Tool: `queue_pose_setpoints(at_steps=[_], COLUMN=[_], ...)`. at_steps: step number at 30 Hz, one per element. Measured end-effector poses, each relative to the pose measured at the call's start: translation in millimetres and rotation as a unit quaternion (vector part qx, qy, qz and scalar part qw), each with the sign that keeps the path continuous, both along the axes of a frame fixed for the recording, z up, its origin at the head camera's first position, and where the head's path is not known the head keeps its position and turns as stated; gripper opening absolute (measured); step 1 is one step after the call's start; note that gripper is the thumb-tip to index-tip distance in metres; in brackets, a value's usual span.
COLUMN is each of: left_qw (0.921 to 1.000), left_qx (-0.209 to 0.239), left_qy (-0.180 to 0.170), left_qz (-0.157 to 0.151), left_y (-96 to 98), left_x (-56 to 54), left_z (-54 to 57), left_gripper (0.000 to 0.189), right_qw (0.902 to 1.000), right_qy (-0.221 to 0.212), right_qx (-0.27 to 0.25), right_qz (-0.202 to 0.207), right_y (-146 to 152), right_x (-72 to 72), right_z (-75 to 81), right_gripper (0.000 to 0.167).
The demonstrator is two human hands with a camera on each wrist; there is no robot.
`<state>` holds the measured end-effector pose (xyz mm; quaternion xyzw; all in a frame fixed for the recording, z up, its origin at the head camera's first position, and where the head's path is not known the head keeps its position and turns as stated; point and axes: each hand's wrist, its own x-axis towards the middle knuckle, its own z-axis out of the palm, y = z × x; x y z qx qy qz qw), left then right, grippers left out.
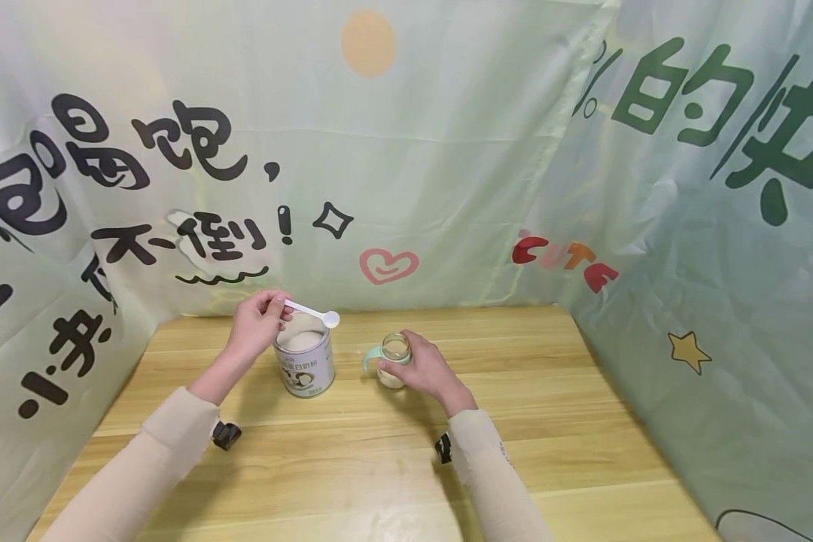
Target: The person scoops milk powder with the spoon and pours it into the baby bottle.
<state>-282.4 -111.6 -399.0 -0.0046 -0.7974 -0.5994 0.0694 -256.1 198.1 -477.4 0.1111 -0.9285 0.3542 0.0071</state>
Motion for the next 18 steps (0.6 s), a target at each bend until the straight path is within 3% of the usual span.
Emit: queue_pose_setpoints(at_steps=[18], left_qw=[0.9993], left_qx=[-0.005], left_qy=[-0.007], left_qz=[0.036], left_y=[-29.6], left_x=[0.1], left_z=[2.5], left_gripper=[0.032], right_qw=[1.0], right_qy=[0.001], right_qx=[-0.008], right_qz=[0.001], right_y=[-1], right_x=[1.3], right_z=[1.0], right_gripper=[0.082])
